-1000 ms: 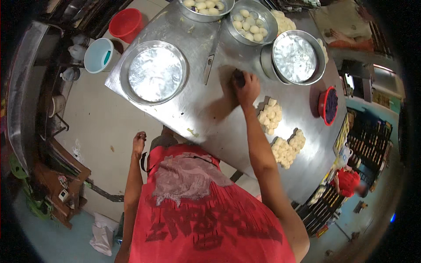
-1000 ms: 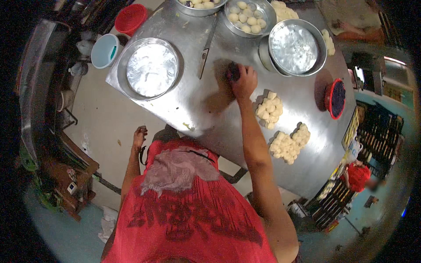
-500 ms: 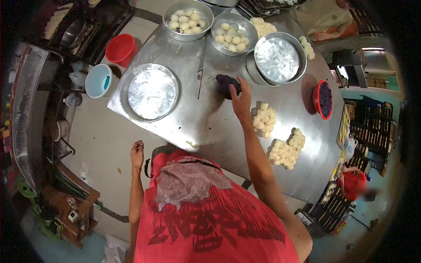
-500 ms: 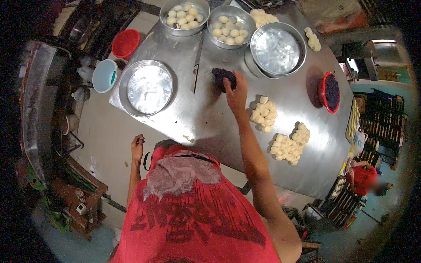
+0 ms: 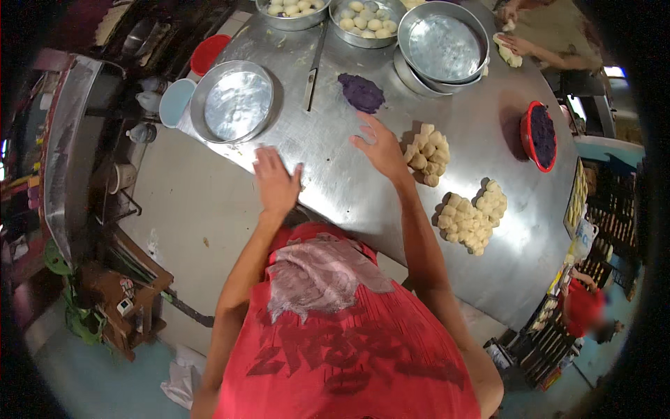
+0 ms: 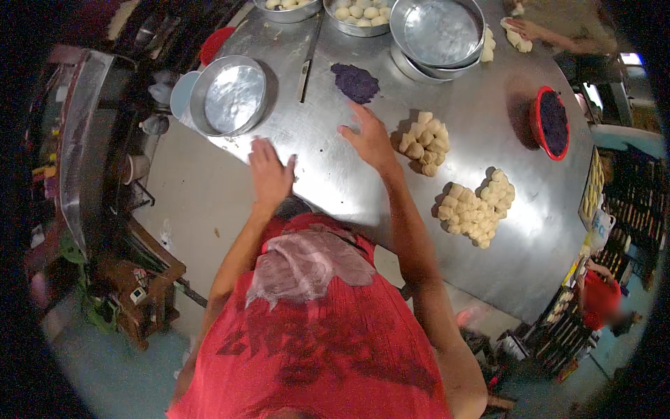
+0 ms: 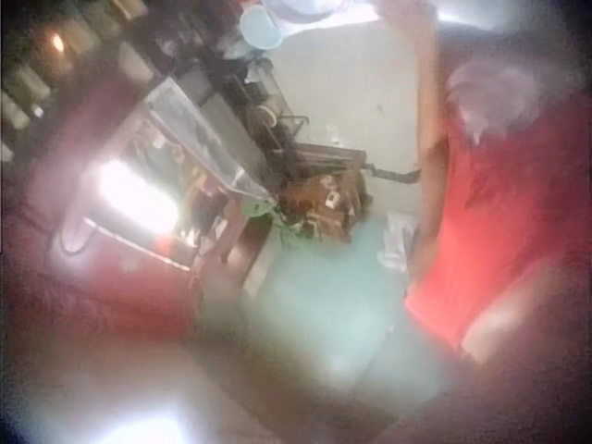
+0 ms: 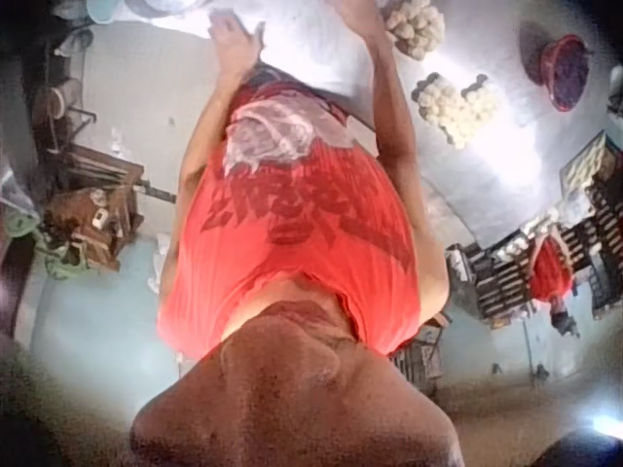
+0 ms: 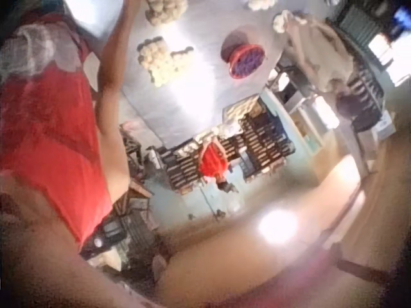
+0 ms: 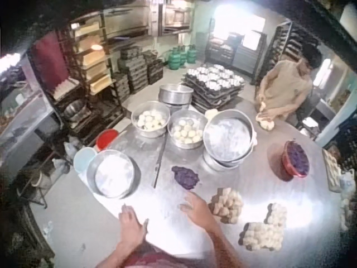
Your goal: Preparing and filling dough balls with purple filling on a bakery table.
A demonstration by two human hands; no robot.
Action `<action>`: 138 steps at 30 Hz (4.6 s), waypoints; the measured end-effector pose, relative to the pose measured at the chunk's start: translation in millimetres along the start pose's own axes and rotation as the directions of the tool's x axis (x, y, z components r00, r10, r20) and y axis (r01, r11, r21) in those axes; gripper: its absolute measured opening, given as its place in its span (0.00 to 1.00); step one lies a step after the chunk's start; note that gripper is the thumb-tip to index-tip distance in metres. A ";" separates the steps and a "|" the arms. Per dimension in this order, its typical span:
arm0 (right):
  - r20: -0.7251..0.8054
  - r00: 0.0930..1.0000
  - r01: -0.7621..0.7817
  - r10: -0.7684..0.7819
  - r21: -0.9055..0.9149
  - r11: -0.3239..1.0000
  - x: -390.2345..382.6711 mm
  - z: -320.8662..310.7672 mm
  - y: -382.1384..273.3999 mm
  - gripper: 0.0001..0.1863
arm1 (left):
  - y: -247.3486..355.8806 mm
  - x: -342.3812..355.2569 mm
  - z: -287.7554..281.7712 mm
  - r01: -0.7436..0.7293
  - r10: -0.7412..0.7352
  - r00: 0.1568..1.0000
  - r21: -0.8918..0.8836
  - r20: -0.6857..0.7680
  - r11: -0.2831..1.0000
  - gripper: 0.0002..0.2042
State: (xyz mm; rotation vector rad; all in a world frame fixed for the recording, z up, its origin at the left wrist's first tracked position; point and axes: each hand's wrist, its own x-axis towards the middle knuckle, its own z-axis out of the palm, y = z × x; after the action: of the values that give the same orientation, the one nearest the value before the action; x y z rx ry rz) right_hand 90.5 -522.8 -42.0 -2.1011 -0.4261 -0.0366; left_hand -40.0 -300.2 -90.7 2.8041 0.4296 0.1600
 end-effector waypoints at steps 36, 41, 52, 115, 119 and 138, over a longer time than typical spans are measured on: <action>-0.357 0.848 -0.464 0.392 -0.144 0.874 -39.3 52.9 -8.8 0.09 | -101.9 114.5 -158.8 0.710 0.657 0.666 -0.570 0.353 -0.413 0.30; -0.293 0.884 -0.443 0.364 -0.278 0.852 -68.1 12.1 3.4 0.10 | -75.9 135.0 -146.6 0.484 0.368 0.744 -0.830 0.557 0.278 0.23; -0.482 0.839 -0.536 0.252 -0.656 0.532 -90.4 -45.0 55.0 0.26 | 42.5 53.7 -90.9 0.559 0.346 0.658 -0.742 0.669 0.371 0.16; 0.230 0.963 0.217 -0.140 -0.351 0.911 -91.1 81.8 -8.9 0.16 | -24.4 9.9 -64.3 0.666 -0.074 0.732 -0.735 0.677 -0.131 0.16; 0.305 0.938 0.244 -0.161 -0.256 0.935 -100.4 69.0 7.8 0.16 | -31.1 -0.8 -62.7 0.661 -0.139 0.732 -0.744 0.667 -0.097 0.18; -0.003 0.954 -0.295 0.301 0.183 0.938 -50.9 81.2 -70.5 0.12 | -17.7 49.4 -47.1 0.747 0.392 0.604 -0.664 0.694 0.025 0.19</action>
State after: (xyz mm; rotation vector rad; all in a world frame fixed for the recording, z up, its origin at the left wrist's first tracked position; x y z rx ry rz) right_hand 9.1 -436.1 -38.2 -1.9611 -0.0836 0.1423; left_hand -5.2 -255.8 -48.3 0.9905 0.2884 -0.6303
